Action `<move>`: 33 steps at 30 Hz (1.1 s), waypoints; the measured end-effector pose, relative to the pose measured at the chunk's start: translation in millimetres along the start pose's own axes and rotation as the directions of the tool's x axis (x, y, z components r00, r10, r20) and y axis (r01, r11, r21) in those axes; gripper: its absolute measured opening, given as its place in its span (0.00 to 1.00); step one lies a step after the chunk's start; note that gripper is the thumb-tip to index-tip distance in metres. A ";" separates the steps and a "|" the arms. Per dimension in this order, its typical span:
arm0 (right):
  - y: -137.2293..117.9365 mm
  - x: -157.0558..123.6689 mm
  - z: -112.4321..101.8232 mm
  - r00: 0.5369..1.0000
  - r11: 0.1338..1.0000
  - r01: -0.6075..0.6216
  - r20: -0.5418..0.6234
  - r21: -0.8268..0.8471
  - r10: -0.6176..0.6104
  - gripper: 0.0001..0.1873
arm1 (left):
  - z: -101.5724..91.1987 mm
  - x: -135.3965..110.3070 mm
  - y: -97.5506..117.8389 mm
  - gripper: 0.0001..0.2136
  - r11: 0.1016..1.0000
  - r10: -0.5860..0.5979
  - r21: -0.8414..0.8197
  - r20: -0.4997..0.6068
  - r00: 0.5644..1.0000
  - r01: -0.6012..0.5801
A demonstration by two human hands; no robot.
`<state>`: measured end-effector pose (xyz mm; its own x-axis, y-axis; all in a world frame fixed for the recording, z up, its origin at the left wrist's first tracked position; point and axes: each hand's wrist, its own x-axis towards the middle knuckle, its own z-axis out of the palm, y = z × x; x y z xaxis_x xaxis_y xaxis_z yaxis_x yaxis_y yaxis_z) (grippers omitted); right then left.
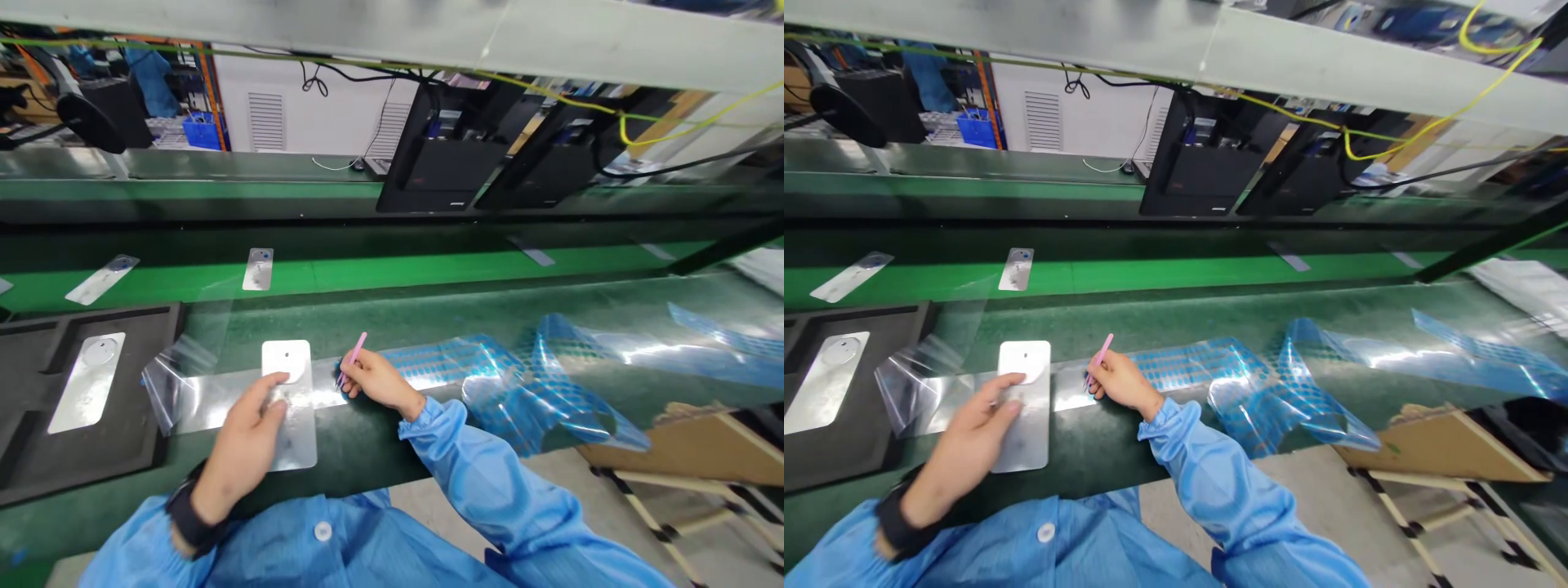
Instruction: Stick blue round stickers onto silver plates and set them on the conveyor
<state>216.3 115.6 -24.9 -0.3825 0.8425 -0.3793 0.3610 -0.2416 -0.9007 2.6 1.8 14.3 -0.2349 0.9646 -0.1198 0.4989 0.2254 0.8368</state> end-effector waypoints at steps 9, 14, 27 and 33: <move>-6.6 -3.9 4.3 1.000 0.985 0.003 -0.010 -0.170 -0.004 0.07 | 23.6 -0.5 -13.5 0.18 0.904 0.029 0.405 0.255 0.966 -0.134; -6.2 -4.3 5.4 1.000 0.990 -0.004 0.001 -0.143 0.004 0.09 | 18.7 11.1 -20.6 0.12 0.805 0.276 0.487 0.200 0.940 -0.340; -26.5 9.2 24.1 0.996 0.994 -0.058 -0.055 0.096 0.064 0.12 | 43.1 43.0 -63.8 0.17 0.629 0.607 0.484 0.183 0.773 -0.608; -25.4 12.3 42.5 0.987 0.991 -0.113 -0.109 0.067 0.120 0.12 | 45.9 39.8 -62.5 0.17 0.610 0.635 0.484 0.174 0.752 -0.627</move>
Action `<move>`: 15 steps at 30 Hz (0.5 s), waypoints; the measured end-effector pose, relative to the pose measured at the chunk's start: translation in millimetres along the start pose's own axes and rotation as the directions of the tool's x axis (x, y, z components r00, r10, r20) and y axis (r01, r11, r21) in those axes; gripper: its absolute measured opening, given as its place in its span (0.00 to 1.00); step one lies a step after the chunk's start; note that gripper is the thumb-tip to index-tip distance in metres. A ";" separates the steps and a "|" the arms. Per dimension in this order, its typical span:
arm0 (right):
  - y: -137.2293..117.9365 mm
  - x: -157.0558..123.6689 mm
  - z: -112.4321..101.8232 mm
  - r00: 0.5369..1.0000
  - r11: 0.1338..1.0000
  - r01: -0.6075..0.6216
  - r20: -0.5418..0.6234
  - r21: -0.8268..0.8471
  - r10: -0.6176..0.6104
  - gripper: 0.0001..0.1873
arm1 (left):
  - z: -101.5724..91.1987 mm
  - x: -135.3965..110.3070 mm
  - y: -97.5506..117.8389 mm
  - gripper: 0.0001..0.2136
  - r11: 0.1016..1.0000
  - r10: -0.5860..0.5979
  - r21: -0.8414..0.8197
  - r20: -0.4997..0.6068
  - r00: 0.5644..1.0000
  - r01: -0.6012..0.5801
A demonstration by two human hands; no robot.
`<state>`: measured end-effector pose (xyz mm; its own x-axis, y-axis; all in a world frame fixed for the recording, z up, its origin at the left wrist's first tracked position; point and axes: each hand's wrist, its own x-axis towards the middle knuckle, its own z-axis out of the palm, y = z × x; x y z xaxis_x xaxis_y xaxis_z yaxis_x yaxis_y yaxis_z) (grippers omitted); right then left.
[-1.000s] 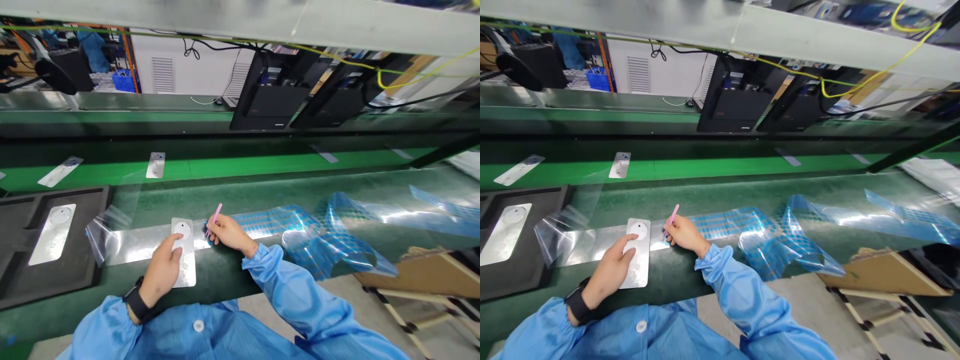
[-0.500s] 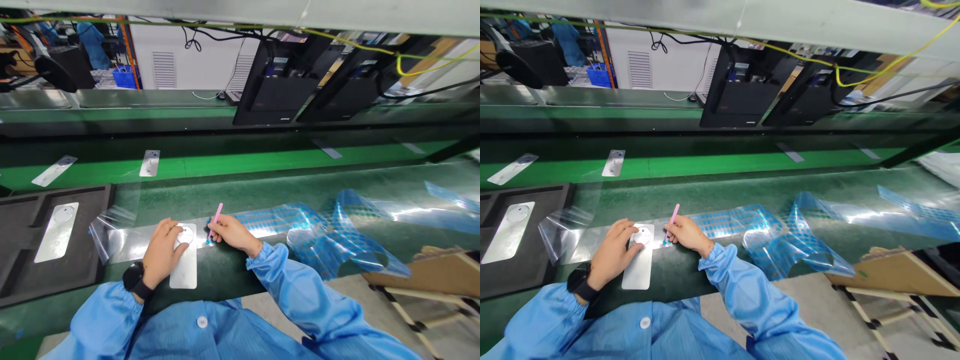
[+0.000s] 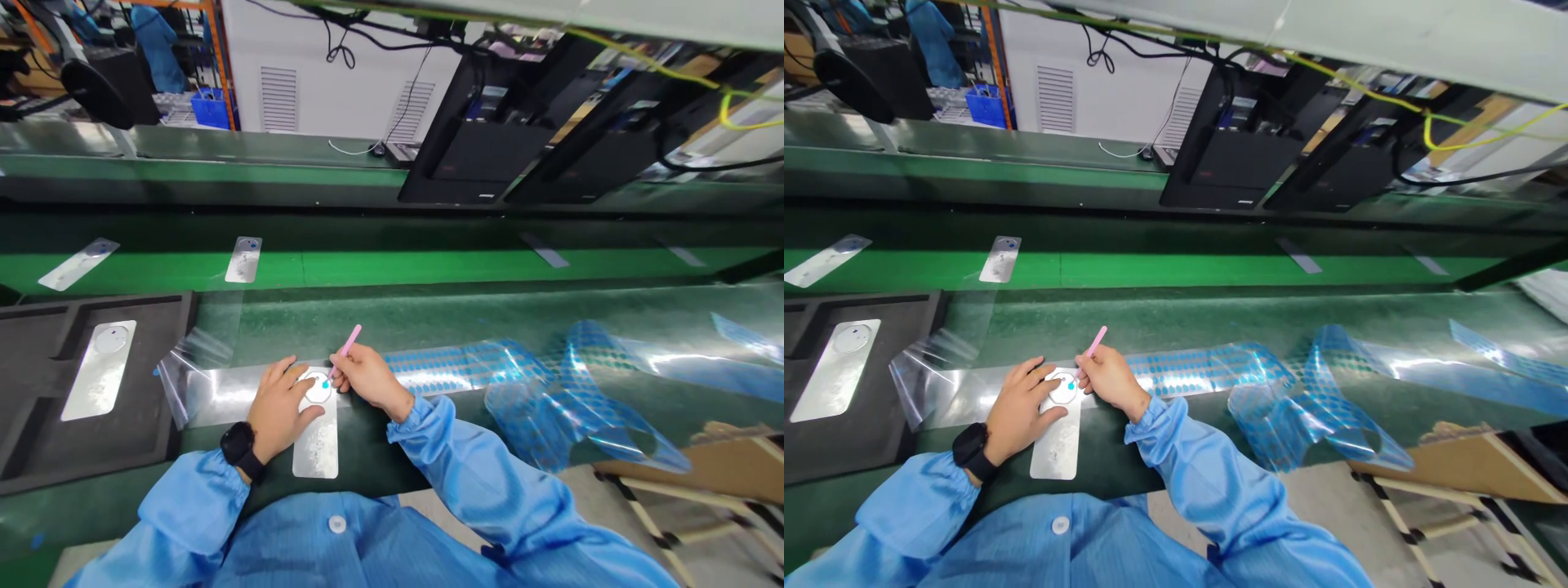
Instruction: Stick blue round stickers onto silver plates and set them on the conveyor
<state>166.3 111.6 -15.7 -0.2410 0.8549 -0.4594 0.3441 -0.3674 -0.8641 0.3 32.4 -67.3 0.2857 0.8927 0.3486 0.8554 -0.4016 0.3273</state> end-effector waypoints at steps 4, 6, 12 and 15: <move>3.1 -1.0 -1.5 1.000 1.000 -0.003 0.002 -0.013 0.003 0.11 | -0.7 0.6 2.1 0.17 1.000 0.002 -0.008 -0.013 1.000 -0.002; 3.6 -1.2 -1.8 1.000 1.000 0.001 -0.007 -0.020 -0.001 0.11 | -1.0 0.6 2.9 0.17 1.000 0.001 -0.013 -0.026 1.000 -0.001; 5.1 -3.0 -0.9 0.999 0.998 0.021 -0.025 -0.066 -0.023 0.10 | -1.6 0.4 3.9 0.17 1.000 0.007 -0.021 -0.031 0.999 -0.008; 6.0 -3.4 -0.7 0.999 0.997 0.022 -0.021 -0.076 -0.024 0.10 | -1.6 0.3 3.8 0.17 1.000 -0.003 -0.023 -0.022 1.000 0.002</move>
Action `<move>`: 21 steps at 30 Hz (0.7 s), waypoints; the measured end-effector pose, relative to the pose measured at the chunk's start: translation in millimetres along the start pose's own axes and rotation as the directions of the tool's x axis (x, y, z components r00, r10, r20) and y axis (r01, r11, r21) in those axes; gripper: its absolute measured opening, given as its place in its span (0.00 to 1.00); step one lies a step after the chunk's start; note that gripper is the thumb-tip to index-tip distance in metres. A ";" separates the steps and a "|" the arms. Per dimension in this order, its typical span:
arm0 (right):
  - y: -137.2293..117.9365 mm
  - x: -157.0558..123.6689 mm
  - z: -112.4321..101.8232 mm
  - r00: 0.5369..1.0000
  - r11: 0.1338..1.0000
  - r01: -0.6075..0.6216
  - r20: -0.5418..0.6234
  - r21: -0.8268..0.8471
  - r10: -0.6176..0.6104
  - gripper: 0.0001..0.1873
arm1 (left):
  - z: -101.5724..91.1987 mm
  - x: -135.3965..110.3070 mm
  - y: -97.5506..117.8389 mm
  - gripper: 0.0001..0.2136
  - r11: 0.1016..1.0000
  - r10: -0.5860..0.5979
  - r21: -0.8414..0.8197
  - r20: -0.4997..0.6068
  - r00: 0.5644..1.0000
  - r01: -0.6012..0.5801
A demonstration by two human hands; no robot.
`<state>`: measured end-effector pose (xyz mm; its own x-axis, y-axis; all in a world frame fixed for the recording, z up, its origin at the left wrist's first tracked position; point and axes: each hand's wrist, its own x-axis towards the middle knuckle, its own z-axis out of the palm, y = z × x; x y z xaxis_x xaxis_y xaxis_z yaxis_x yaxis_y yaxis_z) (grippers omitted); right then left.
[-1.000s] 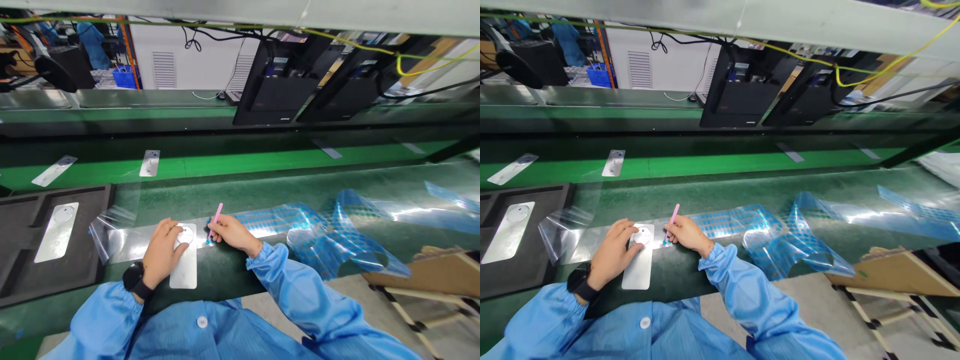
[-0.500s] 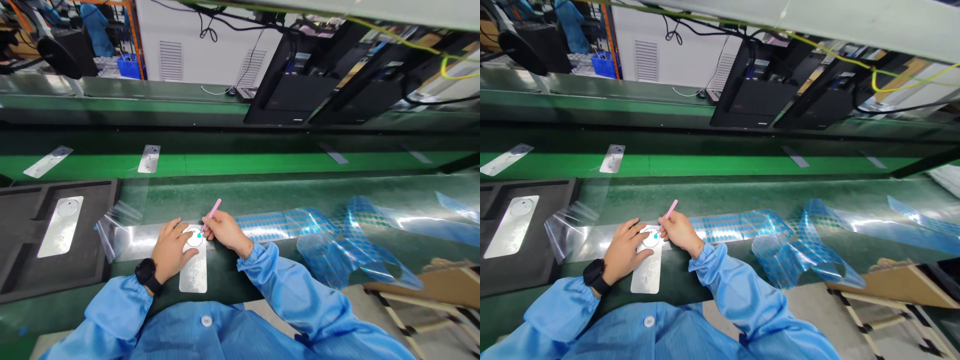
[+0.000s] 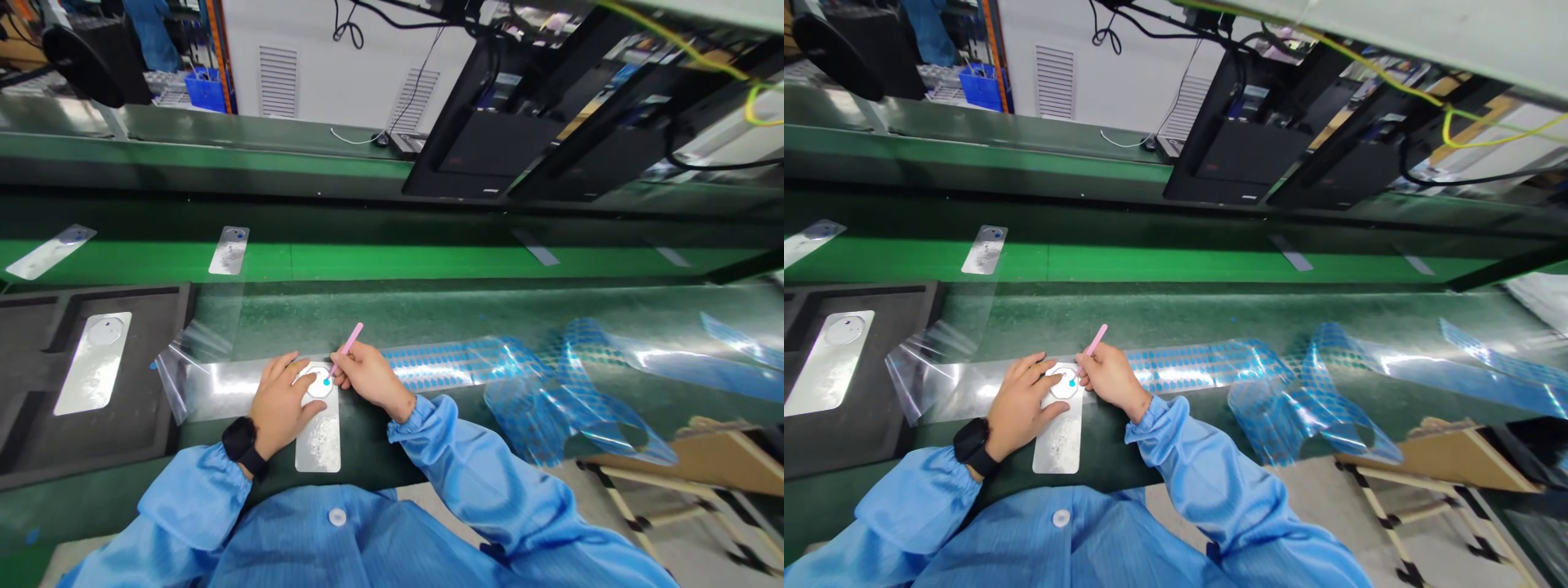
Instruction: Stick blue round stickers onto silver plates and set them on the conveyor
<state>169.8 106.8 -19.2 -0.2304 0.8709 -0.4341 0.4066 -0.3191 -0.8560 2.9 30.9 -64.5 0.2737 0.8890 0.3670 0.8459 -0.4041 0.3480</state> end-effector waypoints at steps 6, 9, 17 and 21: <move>2.0 1.7 0.8 1.000 1.000 0.019 -0.014 0.015 -0.019 0.10 | 1.0 -0.3 -0.8 0.16 1.000 -0.015 -0.007 0.027 1.000 0.015; 2.5 1.6 0.6 1.000 1.000 0.027 -0.009 0.016 -0.026 0.10 | 1.4 -0.6 -1.3 0.16 1.000 -0.016 -0.001 0.032 0.999 0.016; 2.5 1.3 0.2 1.000 1.000 0.025 0.011 -0.001 -0.025 0.10 | 1.0 -0.9 -0.1 0.17 1.000 -0.006 0.026 0.015 1.000 0.006; 2.7 1.5 0.7 1.000 1.000 0.025 0.009 -0.007 -0.025 0.09 | 0.8 -1.1 0.0 0.16 1.000 -0.001 0.029 0.009 1.000 0.001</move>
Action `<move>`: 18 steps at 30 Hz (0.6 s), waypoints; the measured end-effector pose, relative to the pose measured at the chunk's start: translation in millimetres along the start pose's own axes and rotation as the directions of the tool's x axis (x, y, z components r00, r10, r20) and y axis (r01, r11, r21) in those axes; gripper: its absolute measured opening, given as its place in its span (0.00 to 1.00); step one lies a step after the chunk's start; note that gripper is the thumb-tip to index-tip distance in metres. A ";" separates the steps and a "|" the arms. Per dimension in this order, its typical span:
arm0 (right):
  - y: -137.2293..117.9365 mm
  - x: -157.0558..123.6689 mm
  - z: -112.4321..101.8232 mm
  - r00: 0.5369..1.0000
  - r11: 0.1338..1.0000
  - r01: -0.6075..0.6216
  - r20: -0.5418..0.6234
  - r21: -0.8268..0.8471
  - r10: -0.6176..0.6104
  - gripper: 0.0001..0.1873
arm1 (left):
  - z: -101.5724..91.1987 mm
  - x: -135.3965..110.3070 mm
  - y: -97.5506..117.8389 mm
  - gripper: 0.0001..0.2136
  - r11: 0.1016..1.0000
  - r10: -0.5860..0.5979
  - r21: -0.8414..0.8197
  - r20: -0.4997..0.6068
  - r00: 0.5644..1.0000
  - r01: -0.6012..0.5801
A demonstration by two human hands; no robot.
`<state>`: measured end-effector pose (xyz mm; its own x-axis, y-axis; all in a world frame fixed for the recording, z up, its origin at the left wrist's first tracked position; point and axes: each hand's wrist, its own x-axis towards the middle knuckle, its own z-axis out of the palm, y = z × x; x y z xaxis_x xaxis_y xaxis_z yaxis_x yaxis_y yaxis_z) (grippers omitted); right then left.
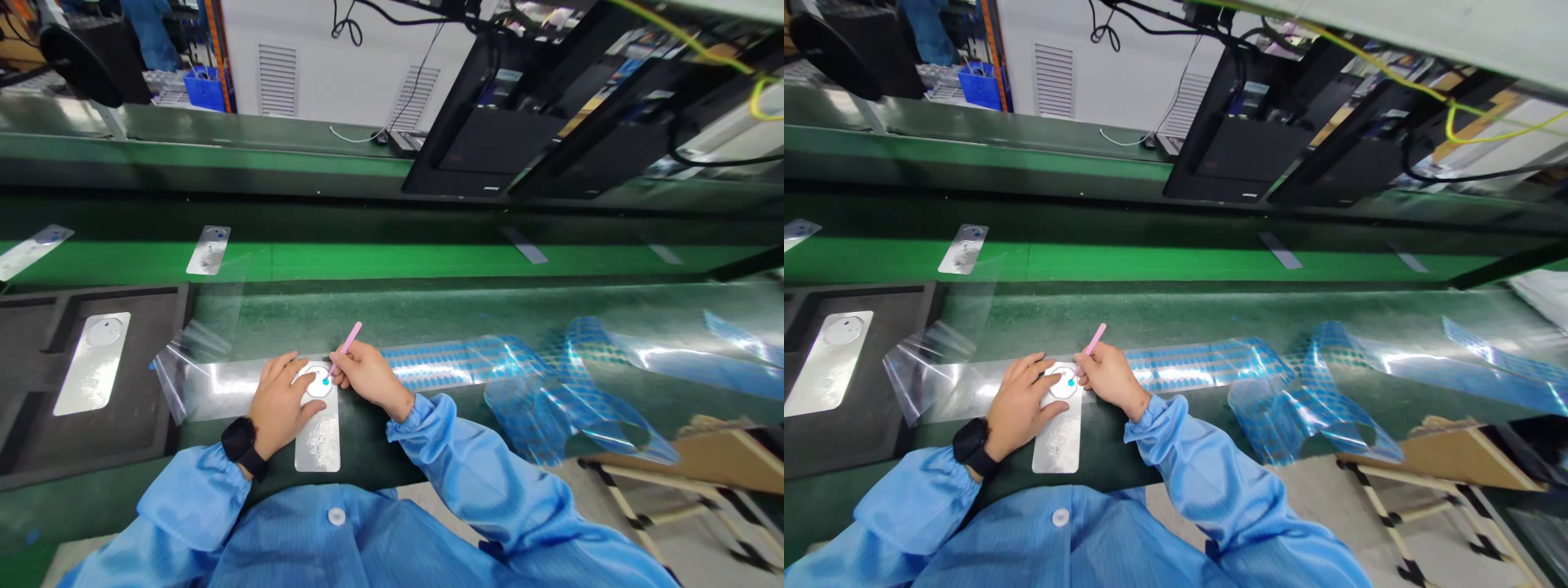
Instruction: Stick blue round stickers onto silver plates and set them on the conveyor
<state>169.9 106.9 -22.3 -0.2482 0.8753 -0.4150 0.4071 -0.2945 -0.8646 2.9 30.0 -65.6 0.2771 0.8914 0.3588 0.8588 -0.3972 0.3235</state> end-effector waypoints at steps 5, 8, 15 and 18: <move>1.3 0.1 0.3 1.000 1.000 0.003 -0.013 0.011 -0.003 0.09 | -1.0 -0.3 -0.1 0.16 0.999 -0.011 -0.036 0.010 1.000 0.012; 2.1 0.2 -0.2 1.000 1.000 0.012 -0.005 0.009 -0.012 0.09 | -1.3 -0.2 0.1 0.16 0.999 -0.019 -0.047 0.019 1.000 0.020; 2.4 0.5 -0.7 0.999 0.999 0.032 0.000 -0.017 -0.032 0.09 | -1.0 -0.1 0.7 0.14 0.998 -0.019 -0.055 0.005 1.000 0.019; 1.5 0.2 -0.3 0.999 0.999 0.042 0.003 -0.032 -0.042 0.09 | -3.9 0.5 2.0 0.12 0.999 -0.010 -0.047 0.006 1.000 0.010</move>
<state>170.7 106.8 -23.6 -0.2674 0.8859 -0.3791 0.4241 -0.2451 -0.8718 3.1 28.8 -61.4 0.2710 0.8966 0.3503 0.8406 -0.3977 0.3677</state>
